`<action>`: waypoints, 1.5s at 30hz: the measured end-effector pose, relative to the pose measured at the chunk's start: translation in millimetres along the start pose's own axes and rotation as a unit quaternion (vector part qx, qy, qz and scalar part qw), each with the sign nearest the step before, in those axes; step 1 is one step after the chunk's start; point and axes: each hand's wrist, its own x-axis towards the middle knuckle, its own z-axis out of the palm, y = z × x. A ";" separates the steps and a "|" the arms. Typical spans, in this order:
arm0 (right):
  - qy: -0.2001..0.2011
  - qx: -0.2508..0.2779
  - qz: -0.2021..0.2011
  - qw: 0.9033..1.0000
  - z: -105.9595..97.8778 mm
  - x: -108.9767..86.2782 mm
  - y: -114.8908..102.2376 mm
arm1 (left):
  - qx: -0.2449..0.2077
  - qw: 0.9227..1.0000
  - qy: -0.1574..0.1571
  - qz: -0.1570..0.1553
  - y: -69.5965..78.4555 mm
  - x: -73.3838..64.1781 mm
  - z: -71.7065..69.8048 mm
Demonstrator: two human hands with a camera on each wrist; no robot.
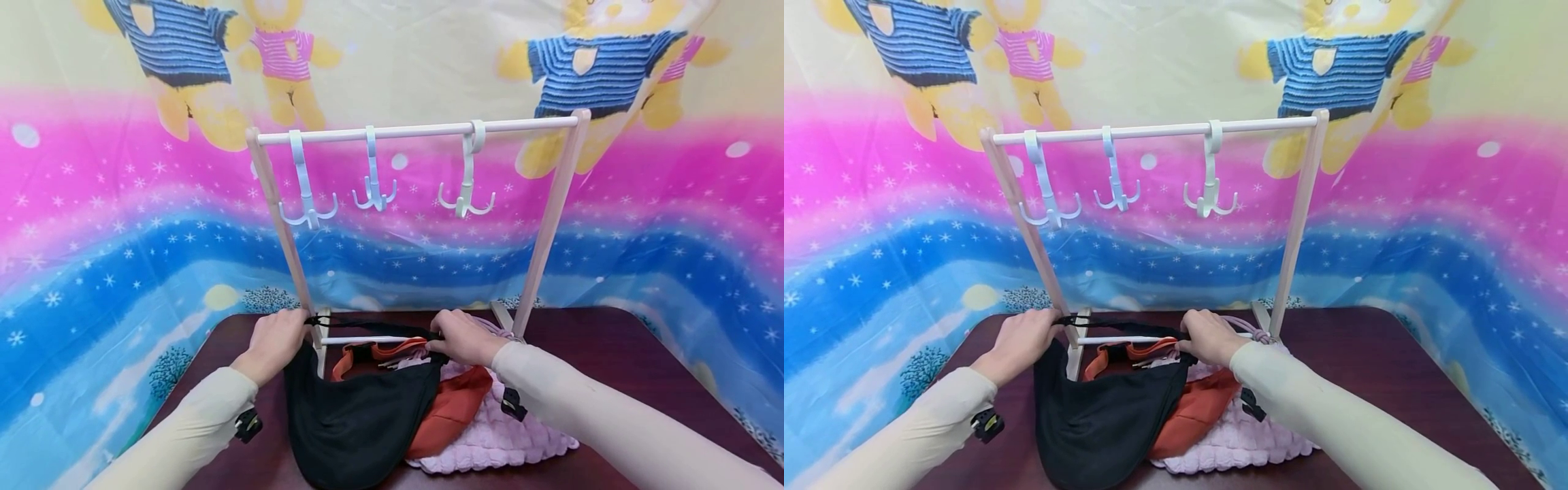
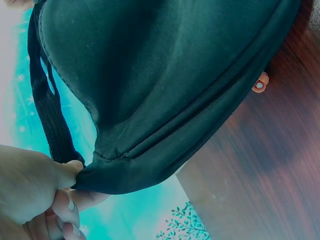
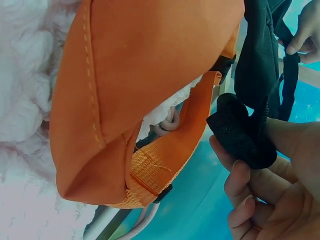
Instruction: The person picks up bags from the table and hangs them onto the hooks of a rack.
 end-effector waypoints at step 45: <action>0.012 0.028 0.014 0.999 -7.8 -3.6 -4.5 | -0.014 1.000 -0.012 -0.018 -3.0 -9.4 -17.5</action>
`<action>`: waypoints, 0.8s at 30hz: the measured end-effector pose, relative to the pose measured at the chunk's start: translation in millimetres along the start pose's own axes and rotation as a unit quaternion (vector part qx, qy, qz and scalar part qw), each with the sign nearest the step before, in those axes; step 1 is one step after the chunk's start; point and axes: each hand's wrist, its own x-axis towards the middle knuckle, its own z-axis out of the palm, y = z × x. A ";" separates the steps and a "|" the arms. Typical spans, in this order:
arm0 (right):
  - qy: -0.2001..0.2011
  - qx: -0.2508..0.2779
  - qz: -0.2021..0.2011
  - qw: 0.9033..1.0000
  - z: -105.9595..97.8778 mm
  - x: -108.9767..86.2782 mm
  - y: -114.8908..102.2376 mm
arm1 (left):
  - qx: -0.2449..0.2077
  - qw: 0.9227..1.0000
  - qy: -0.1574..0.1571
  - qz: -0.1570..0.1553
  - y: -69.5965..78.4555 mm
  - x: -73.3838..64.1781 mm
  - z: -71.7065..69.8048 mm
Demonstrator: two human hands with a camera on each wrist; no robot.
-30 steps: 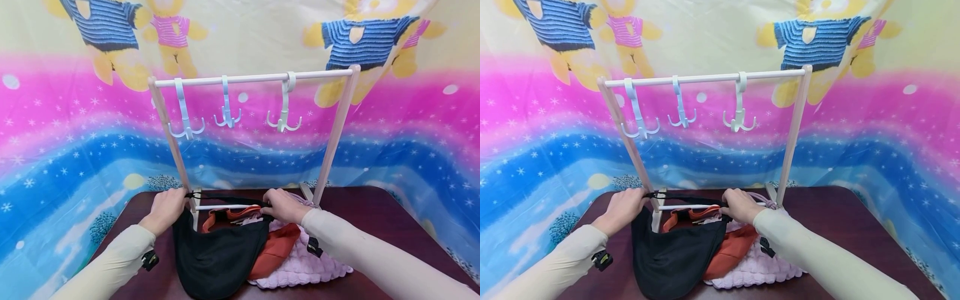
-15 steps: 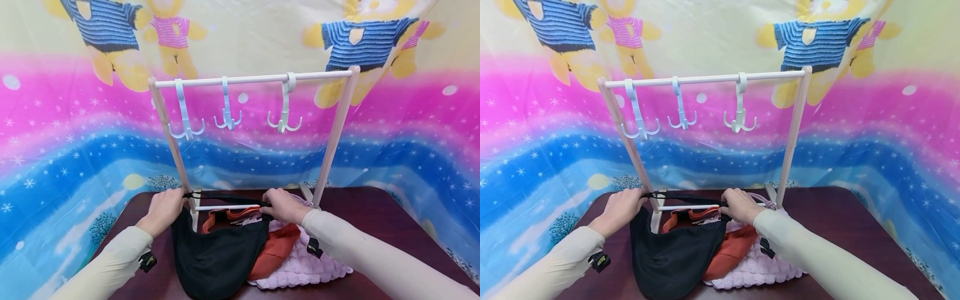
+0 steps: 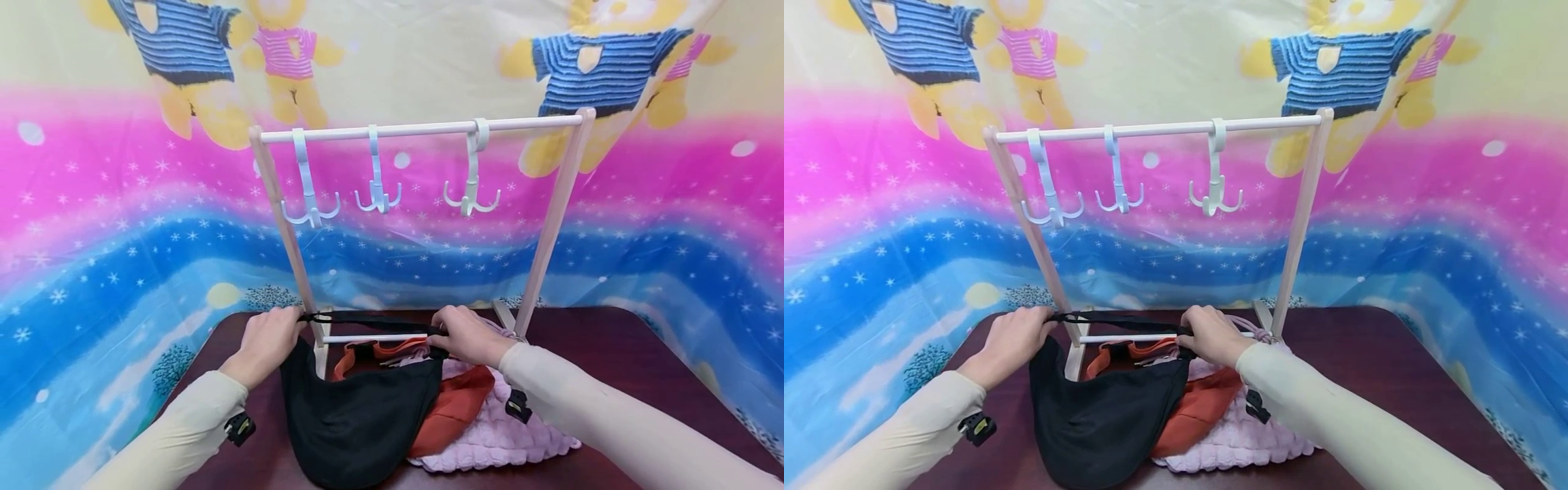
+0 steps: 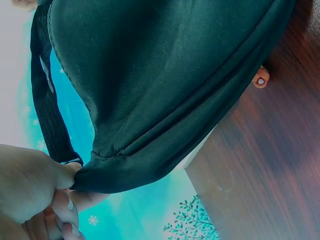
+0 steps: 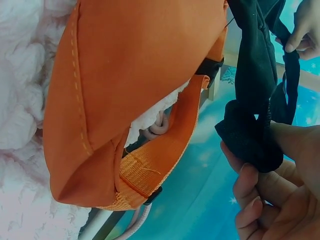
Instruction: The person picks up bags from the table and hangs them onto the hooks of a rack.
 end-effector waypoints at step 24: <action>0.024 0.011 -0.005 1.000 -7.0 -5.5 -0.8 | 0.000 1.000 0.030 0.010 -5.3 -6.0 -11.3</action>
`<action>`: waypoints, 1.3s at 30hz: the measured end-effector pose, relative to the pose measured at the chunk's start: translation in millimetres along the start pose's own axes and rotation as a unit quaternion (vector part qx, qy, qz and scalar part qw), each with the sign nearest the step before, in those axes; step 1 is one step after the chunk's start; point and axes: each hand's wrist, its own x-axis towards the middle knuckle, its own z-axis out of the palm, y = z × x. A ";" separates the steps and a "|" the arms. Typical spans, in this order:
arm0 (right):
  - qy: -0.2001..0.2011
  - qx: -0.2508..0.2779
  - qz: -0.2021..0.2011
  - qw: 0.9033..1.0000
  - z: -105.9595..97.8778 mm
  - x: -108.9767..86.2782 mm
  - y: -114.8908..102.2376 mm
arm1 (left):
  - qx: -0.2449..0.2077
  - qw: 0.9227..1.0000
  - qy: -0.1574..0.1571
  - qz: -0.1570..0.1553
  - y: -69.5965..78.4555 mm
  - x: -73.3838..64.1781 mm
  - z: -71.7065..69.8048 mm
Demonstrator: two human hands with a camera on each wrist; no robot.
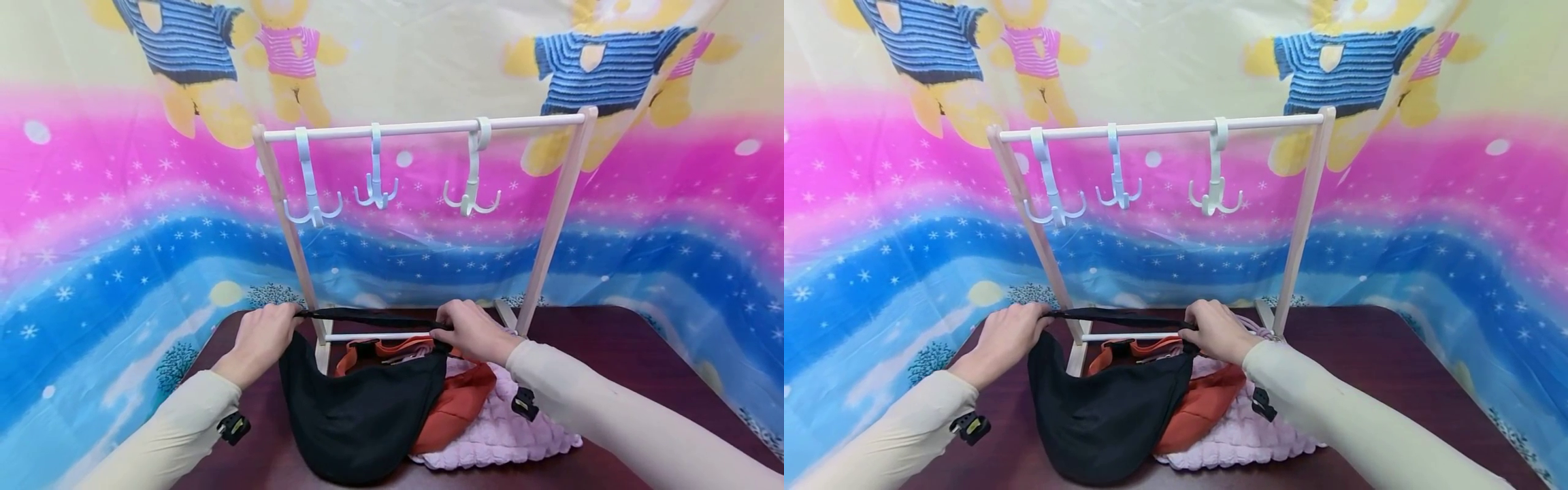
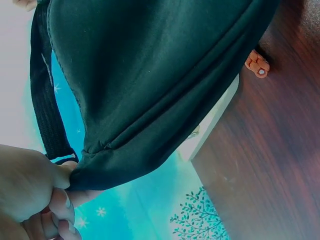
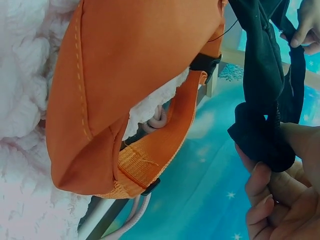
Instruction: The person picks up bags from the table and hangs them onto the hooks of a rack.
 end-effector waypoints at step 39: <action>0.024 0.017 -0.011 1.000 -1.7 -3.4 -7.7 | -0.015 1.000 0.024 -0.005 2.9 -3.8 -10.1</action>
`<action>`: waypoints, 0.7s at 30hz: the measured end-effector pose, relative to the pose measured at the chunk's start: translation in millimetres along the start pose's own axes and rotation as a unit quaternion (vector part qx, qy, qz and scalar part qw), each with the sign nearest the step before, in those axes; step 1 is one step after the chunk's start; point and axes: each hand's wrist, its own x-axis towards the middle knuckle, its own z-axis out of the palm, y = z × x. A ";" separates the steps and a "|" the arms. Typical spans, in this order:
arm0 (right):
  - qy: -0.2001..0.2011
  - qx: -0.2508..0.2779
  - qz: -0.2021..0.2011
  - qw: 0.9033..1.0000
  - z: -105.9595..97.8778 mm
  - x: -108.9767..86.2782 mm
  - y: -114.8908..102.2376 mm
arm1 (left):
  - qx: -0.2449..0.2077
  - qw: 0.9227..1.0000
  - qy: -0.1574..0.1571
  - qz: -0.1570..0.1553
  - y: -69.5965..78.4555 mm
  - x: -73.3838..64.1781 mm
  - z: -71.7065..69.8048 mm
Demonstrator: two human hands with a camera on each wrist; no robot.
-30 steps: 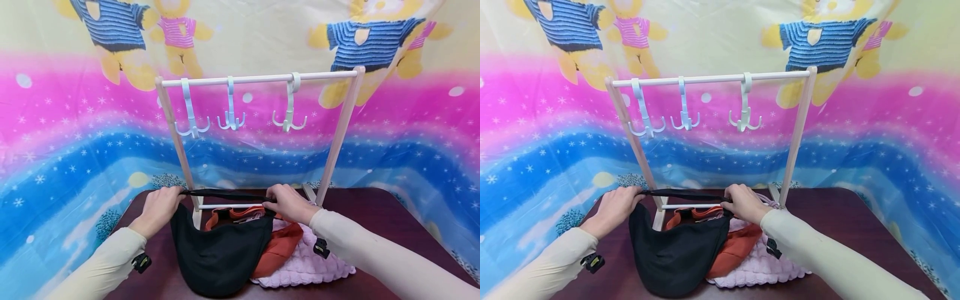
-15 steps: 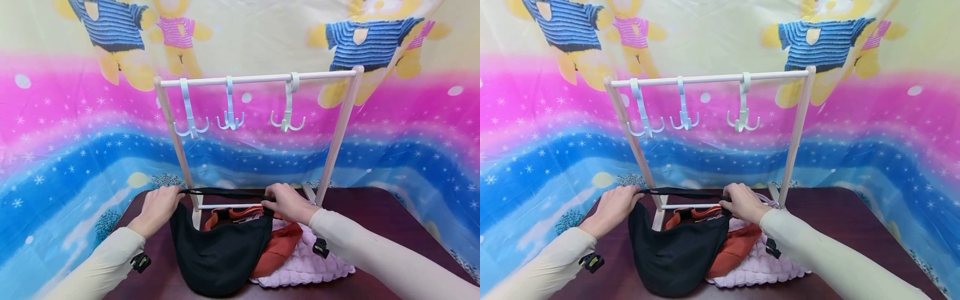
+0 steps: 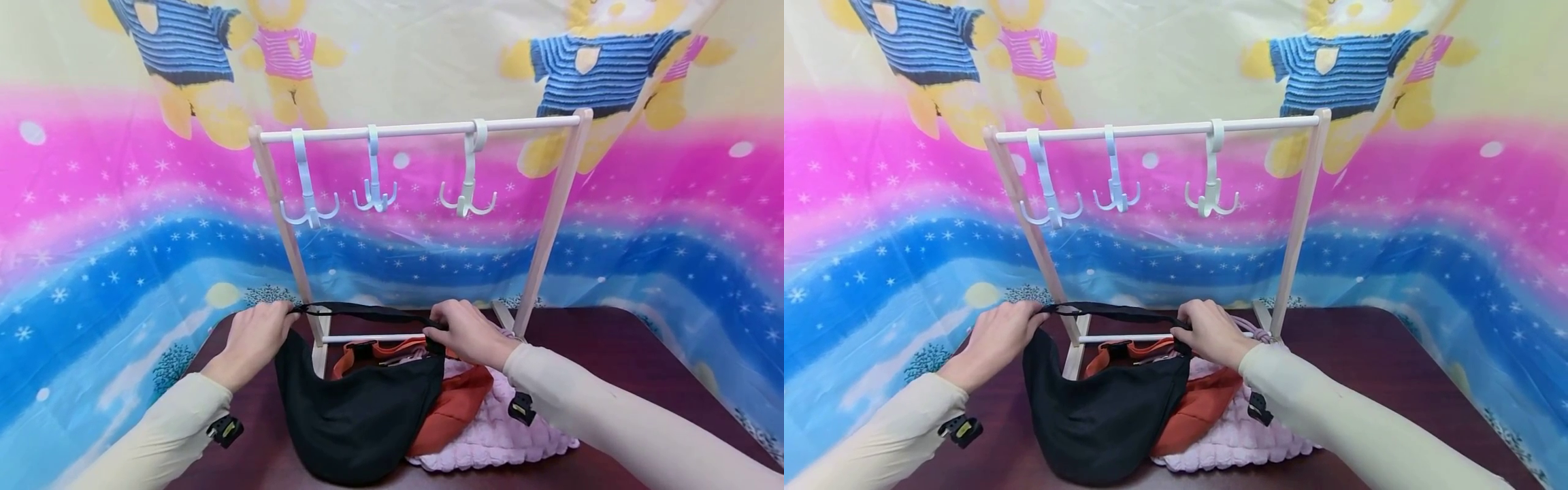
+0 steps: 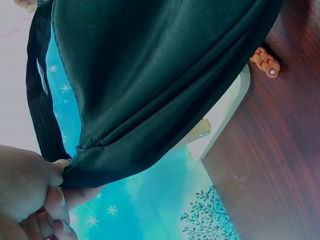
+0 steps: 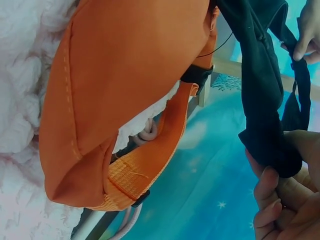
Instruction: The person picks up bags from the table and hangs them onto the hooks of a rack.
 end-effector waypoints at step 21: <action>0.020 0.003 -0.016 1.000 -3.3 -2.8 -19.2 | -0.002 1.000 0.010 -0.011 -1.7 -3.9 -11.2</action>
